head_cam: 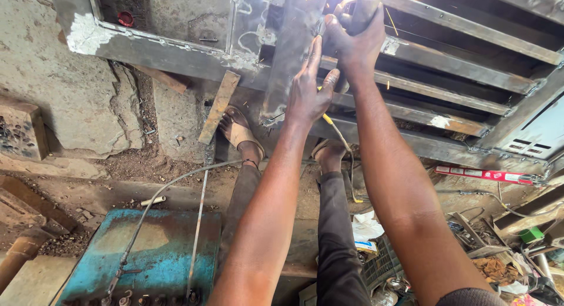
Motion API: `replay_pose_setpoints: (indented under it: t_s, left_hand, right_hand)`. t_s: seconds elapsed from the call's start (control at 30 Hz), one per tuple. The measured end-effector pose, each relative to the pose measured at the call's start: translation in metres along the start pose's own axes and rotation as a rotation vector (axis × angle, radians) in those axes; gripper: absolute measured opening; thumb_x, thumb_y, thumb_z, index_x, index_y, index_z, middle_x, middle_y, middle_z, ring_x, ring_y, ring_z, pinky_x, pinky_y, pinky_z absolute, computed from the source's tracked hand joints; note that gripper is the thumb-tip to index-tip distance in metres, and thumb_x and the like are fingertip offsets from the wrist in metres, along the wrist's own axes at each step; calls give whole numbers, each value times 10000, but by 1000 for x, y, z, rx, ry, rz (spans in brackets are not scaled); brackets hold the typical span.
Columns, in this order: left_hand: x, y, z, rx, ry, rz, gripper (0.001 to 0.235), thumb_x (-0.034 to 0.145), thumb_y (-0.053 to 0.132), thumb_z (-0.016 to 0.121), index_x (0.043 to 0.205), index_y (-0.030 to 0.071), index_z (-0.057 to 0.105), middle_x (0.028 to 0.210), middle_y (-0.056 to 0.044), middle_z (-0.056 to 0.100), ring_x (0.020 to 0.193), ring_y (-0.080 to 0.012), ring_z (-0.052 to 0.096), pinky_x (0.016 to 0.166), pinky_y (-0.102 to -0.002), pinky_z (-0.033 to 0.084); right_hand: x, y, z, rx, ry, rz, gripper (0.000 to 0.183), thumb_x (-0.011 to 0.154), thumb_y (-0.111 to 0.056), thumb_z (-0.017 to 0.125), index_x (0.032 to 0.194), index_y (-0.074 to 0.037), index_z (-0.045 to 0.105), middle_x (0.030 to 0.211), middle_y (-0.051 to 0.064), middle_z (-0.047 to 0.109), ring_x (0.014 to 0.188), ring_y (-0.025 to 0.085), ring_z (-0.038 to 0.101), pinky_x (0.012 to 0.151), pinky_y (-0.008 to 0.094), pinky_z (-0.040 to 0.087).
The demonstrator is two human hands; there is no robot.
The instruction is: The person welds components of a metal gate together using a welding electrode holder, applying the arc to several joints between vertical bars and the frame while using their free hand to steady the structure.
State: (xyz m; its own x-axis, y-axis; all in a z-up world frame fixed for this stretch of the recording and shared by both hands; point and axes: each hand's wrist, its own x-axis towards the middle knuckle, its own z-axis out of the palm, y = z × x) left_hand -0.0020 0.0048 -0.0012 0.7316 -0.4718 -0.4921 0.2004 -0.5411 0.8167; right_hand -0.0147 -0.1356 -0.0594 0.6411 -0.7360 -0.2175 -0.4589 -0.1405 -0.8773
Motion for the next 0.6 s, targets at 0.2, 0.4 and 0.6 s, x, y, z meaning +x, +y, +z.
replay_pose_setpoints:
  t_s: [0.2,0.4,0.6]
  left_hand:
    - [-1,-1,-1,37,-49,-51,810,952,257,693,1612,73,261,1610,-202,416,1442,-385,445,1185,-435,380]
    - [-4,-10,0,30,-11,-3,797,978,249,715,1637,111,288,1620,-203,442,1516,-386,427,1234,-429,397]
    - [1,-20,5,45,-21,7,835,942,267,721,1616,87,261,1602,-213,430,1469,-388,431,1200,-434,389]
  right_hand:
    - [-4,4,-2,116,-84,63,650,872,-233,931,1300,41,525,1144,132,722,1007,164,750,893,309,653]
    - [-3,15,1,78,-48,-28,631,880,-175,960,1300,29,536,1151,142,709,1012,188,729,901,319,632]
    - [-1,15,4,178,-52,39,631,860,-199,943,1300,24,549,1142,115,727,1017,176,736,922,315,624]
